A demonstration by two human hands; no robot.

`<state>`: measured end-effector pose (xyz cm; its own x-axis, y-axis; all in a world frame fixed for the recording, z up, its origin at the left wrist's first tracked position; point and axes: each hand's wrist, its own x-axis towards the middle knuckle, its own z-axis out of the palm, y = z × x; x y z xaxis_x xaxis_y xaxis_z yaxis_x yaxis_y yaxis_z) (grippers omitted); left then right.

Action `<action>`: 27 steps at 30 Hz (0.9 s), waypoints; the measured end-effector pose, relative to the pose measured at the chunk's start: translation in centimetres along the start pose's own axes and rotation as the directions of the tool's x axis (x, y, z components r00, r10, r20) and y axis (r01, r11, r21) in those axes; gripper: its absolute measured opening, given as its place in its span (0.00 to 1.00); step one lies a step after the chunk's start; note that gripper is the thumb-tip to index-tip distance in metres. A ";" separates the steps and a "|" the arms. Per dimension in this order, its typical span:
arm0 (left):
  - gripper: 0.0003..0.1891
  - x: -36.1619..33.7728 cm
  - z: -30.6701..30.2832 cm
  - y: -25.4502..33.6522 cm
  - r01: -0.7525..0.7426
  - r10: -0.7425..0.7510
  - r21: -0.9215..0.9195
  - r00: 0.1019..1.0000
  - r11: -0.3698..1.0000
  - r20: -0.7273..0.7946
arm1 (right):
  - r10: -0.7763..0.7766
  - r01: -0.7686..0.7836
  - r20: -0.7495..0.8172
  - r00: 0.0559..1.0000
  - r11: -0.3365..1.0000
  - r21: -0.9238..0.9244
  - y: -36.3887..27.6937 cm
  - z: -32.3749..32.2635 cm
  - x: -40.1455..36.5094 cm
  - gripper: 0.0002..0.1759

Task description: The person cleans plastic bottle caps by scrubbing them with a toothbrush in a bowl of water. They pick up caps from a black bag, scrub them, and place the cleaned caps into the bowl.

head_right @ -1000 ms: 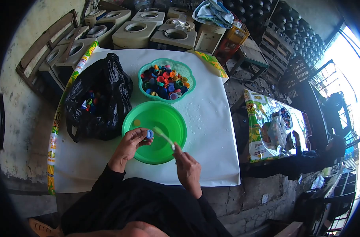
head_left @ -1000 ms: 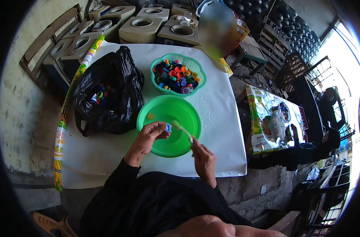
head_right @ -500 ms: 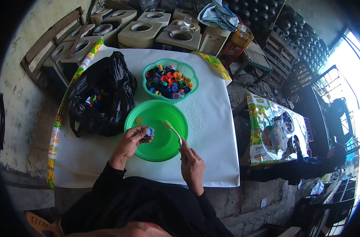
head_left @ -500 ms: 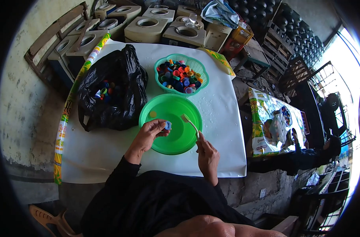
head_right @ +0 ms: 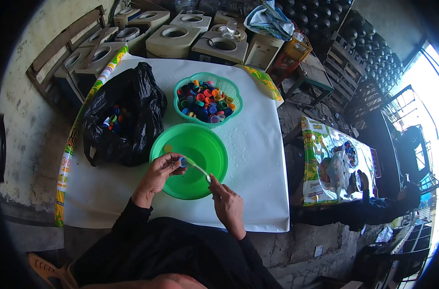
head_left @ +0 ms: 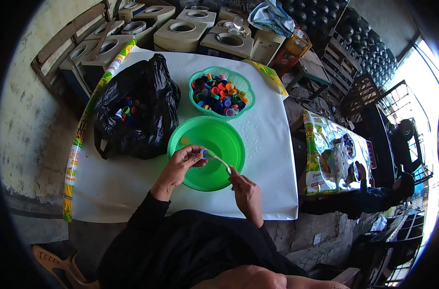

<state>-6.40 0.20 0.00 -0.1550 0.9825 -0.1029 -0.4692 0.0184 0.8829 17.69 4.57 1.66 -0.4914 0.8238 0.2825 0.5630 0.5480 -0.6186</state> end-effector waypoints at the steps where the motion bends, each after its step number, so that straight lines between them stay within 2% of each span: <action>1: 0.11 0.0 0.0 0.0 -0.009 0.009 0.007 1.000 1.000 0.000 | 0.028 -0.029 -0.039 0.999 0.999 -0.030 0.1 -0.1 0.3 0.25; 2: 0.11 0.0 0.0 -0.1 -0.018 0.018 0.012 1.000 1.000 -0.002 | 0.111 -0.112 -0.072 0.991 0.993 -0.022 0.0 -0.5 0.5 0.25; 3: 0.11 0.0 0.0 -0.1 -0.020 0.020 0.007 1.000 1.000 -0.006 | 0.107 -0.109 -0.067 0.992 0.994 -0.026 0.1 -0.5 0.5 0.25; 5: 0.11 0.0 0.1 -0.1 -0.039 0.039 0.019 0.999 0.999 -0.022 | 0.005 0.001 -0.089 0.996 0.998 0.066 0.3 -0.3 0.4 0.24; 6: 0.11 0.1 0.2 0.0 -0.043 0.043 0.018 0.999 0.999 -0.022 | -0.063 0.065 -0.068 0.996 0.998 0.026 -0.2 -0.2 0.3 0.23; 7: 0.11 0.1 0.2 0.0 -0.038 0.039 0.036 0.999 0.999 -0.021 | 0.005 -0.005 0.092 0.996 1.000 -0.008 -0.5 -0.6 0.4 0.22; 9: 0.11 0.0 0.2 0.0 -0.031 0.032 0.050 0.999 0.998 -0.024 | 0.006 -0.006 0.061 0.998 1.000 -0.003 0.6 -0.5 0.7 0.21; 11: 0.11 0.0 0.3 0.1 -0.006 0.008 0.063 0.999 0.998 -0.042 | 0.056 -0.057 -0.064 0.996 0.998 -0.022 1.6 -1.0 1.3 0.21; 12: 0.11 -0.1 0.3 0.0 -0.005 0.007 0.059 0.999 0.998 -0.048 | 0.092 -0.088 -0.092 0.991 0.995 0.053 1.2 -1.4 1.6 0.22; 13: 0.11 -0.1 0.4 0.0 -0.009 0.012 0.053 0.998 0.999 -0.061 | 0.090 -0.085 -0.086 0.992 0.995 0.053 1.3 -1.4 1.6 0.22; 15: 0.11 -0.1 0.6 0.2 -0.013 0.017 0.047 0.997 0.999 -0.080 | -0.024 0.026 -0.023 0.999 0.998 0.064 1.5 -1.2 1.4 0.22; 16: 0.11 -0.1 0.6 0.2 -0.011 0.015 0.045 0.997 0.999 -0.077 | -0.078 0.077 0.110 0.991 0.997 0.018 1.1 -1.6 1.4 0.22; 17: 0.11 -0.1 0.6 0.3 -0.007 0.011 0.043 0.997 0.999 -0.075 | -0.076 0.074 0.118 0.990 0.997 0.023 1.2 -1.7 1.6 0.22; 19: 0.12 -0.3 0.7 0.6 0.010 -0.007 0.033 0.997 0.999 -0.080 | -0.041 0.047 0.081 0.996 0.996 -0.074 1.6 -2.1 2.3 0.22; 20: 0.12 -0.3 0.7 0.7 0.019 -0.018 0.022 0.997 1.000 -0.076 | -0.012 0.012 -0.004 1.000 0.998 -0.059 2.0 -2.1 2.5 0.23; 21: 0.12 -0.4 0.8 0.6 0.024 -0.023 0.021 0.996 0.999 -0.084 | 0.022 -0.023 -0.026 0.999 1.000 -0.018 1.9 -2.3 2.8 0.24; 23: 0.12 -0.3 0.9 0.6 0.007 -0.005 0.022 0.994 1.000 -0.106 | -0.081 0.079 0.020 0.997 0.993 0.091 1.6 -2.4 2.6 0.24; 25: 0.12 -0.3 1.0 0.4 -0.010 0.016 0.060 0.994 0.998 -0.106 | -0.127 0.126 0.218 0.968 0.992 0.019 1.1 -2.4 2.5 0.24; 27: 0.12 -0.4 1.0 0.4 -0.030 0.040 0.097 0.994 0.995 -0.104 | -0.122 0.111 0.179 0.976 0.992 0.067 2.3 -1.7 2.5 0.24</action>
<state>-5.61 0.04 0.86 -0.2631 0.9580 -0.1141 -0.3773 0.0066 0.9261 18.89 8.12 2.16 -0.6673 0.7117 0.2197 0.4593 0.6254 -0.6308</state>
